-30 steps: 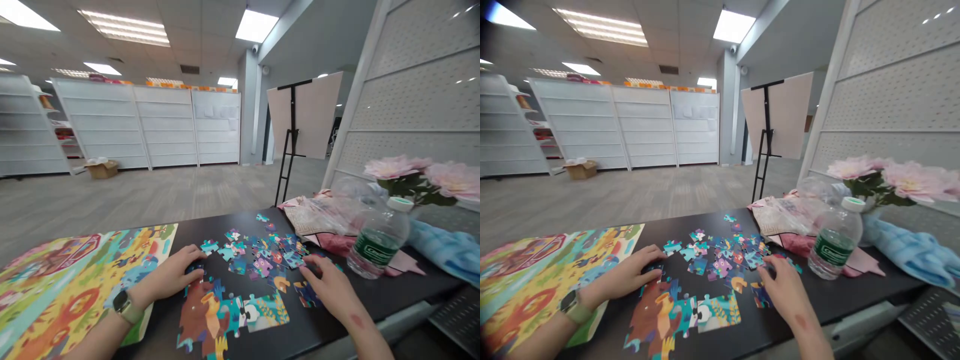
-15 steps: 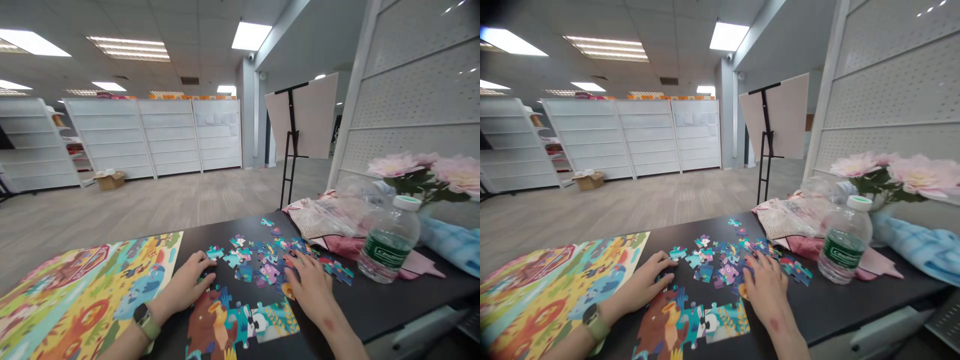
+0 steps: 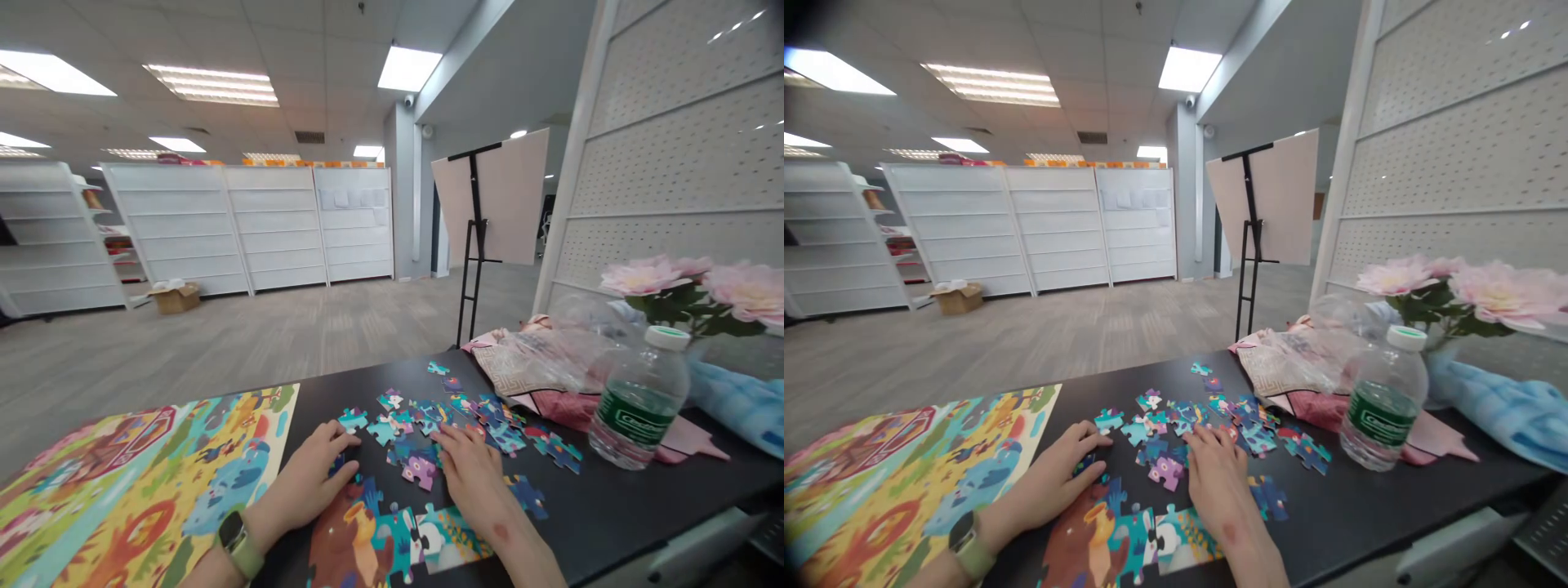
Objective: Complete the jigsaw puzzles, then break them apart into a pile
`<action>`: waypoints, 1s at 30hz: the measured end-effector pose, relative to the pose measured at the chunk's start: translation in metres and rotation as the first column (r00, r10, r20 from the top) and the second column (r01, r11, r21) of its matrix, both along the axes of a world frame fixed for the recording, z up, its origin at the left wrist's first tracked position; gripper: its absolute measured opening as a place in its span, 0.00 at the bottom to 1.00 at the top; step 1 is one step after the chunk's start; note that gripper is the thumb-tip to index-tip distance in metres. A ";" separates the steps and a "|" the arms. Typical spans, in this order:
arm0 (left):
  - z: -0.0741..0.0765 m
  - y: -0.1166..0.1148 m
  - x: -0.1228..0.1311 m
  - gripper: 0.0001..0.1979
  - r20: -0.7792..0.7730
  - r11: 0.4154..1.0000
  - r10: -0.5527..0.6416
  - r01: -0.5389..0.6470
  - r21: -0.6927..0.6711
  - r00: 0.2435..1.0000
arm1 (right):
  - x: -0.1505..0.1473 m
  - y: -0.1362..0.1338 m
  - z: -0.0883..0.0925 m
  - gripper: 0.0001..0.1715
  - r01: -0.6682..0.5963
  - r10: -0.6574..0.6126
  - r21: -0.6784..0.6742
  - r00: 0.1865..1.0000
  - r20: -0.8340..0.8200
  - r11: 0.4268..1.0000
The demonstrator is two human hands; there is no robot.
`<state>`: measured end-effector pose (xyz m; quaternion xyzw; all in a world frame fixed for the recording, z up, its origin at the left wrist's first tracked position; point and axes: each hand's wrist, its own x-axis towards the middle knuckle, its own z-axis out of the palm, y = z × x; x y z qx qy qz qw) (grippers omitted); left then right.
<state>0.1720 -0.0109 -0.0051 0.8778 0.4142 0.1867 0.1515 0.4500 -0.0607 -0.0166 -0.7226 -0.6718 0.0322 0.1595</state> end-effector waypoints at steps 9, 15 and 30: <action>0.006 0.001 0.002 0.14 0.000 1.000 0.008 -0.008 -0.020 1.000 | 0.000 0.005 -0.007 0.20 0.015 -0.019 0.081 0.998 0.057 0.997; 0.003 0.000 -0.001 0.13 0.010 1.000 0.006 -0.005 -0.020 1.000 | 0.007 0.003 -0.002 0.09 0.089 -0.086 0.137 0.996 -0.028 0.987; -0.002 0.002 -0.002 0.13 0.019 1.000 -0.024 0.024 -0.003 1.000 | 0.003 -0.003 -0.001 0.21 -0.015 0.023 0.108 0.997 -0.073 0.994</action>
